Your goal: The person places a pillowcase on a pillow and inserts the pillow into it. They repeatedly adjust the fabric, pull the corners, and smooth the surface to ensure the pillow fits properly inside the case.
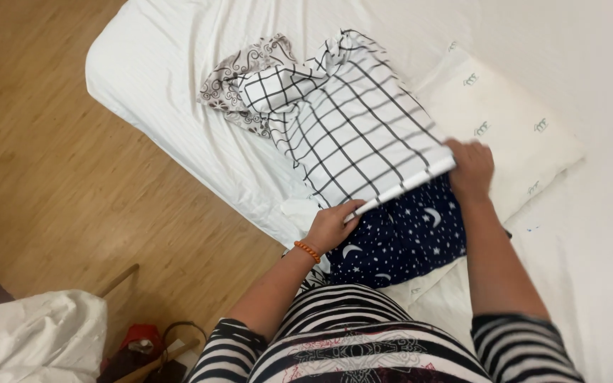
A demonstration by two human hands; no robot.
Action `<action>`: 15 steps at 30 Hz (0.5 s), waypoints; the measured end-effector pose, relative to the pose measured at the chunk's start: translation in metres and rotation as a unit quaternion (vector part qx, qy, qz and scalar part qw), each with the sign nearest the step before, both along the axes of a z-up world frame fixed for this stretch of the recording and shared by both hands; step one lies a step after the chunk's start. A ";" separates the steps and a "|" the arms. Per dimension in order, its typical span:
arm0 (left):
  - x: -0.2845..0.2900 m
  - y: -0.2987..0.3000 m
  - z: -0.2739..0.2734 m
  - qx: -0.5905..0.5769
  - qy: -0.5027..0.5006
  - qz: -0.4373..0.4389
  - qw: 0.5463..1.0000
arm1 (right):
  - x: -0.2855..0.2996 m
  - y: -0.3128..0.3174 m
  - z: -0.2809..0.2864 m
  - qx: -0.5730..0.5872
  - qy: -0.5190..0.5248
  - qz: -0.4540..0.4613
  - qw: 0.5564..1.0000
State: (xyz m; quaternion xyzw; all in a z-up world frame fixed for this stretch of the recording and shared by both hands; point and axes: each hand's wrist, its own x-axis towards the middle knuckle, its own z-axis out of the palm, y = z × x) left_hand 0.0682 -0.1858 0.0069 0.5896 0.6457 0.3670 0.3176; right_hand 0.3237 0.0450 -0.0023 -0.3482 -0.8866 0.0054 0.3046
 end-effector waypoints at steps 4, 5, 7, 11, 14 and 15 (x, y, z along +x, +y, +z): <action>-0.003 -0.010 -0.022 -0.032 0.023 -0.043 0.998 | 0.049 -0.061 -0.045 -0.091 -0.086 -0.145 0.982; -0.004 -0.013 -0.032 0.000 0.021 -0.043 0.999 | 0.060 -0.074 -0.063 -0.159 -0.116 -0.183 0.963; -0.003 -0.010 -0.036 -0.010 0.027 -0.042 0.999 | 0.056 -0.080 -0.065 -0.202 -0.112 -0.202 0.952; -0.004 -0.016 -0.041 -0.026 0.040 0.002 0.999 | 0.048 -0.079 -0.069 -0.205 -0.133 -0.204 0.948; -0.012 -0.026 -0.047 -0.034 0.033 0.055 0.997 | 0.036 -0.076 -0.071 -0.217 -0.116 -0.175 0.953; -0.013 -0.025 -0.052 -0.031 0.035 0.055 0.997 | 0.032 -0.078 -0.067 -0.215 -0.114 -0.174 0.954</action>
